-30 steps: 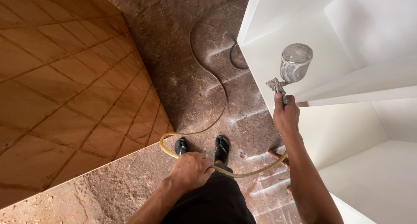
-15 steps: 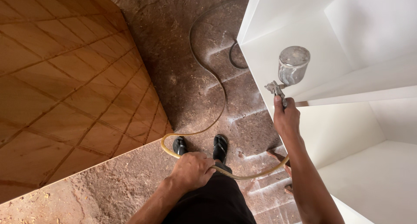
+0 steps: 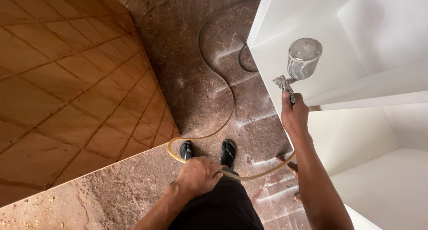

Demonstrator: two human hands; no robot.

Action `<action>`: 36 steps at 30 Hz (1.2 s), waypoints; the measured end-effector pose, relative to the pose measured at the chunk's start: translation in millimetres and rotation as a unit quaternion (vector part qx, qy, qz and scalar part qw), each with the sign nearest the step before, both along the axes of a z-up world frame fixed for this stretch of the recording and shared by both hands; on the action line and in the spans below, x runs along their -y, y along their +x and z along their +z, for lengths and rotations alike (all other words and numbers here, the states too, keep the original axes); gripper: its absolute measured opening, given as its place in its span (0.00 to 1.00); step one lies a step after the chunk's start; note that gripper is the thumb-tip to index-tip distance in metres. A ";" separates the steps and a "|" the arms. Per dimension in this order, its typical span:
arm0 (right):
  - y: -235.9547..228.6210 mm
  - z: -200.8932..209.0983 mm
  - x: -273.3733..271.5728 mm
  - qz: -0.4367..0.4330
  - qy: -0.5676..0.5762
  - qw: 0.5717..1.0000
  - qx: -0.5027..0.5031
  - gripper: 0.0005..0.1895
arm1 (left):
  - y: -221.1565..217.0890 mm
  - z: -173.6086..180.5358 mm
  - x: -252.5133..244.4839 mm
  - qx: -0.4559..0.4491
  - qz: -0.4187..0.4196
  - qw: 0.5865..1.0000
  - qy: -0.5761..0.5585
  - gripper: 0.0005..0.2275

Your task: The person paints a white wooden shelf unit using a spray gun.

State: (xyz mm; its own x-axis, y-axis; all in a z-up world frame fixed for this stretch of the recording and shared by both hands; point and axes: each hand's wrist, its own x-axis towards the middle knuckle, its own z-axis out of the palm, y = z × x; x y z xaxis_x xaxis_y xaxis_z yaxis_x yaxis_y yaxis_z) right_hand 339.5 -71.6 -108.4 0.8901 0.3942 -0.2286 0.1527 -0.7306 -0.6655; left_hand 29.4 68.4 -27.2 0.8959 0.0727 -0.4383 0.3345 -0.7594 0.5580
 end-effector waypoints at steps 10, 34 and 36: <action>-33.4 15.6 28.1 -0.009 -0.061 0.998 0.009 0.29 | -1.4 -2.9 0.2 0.040 -0.010 0.999 -0.027 0.08; -143.9 104.2 82.4 -0.061 0.126 0.989 0.055 0.15 | -0.9 44.9 -14.9 0.117 -0.136 0.983 0.034 0.06; -167.9 122.1 98.6 -0.110 0.120 0.987 0.014 0.14 | 1.0 53.3 -17.5 0.161 -0.151 0.975 0.007 0.06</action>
State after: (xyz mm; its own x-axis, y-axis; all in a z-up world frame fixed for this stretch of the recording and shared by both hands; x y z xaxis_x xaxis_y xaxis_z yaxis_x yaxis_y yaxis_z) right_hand 171.6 -170.2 13.7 0.9649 0.2304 -0.1263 0.0287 -0.5702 -0.8210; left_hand 30.5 85.8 26.1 0.9687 -0.2109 -0.1308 -0.0961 -0.8050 0.5855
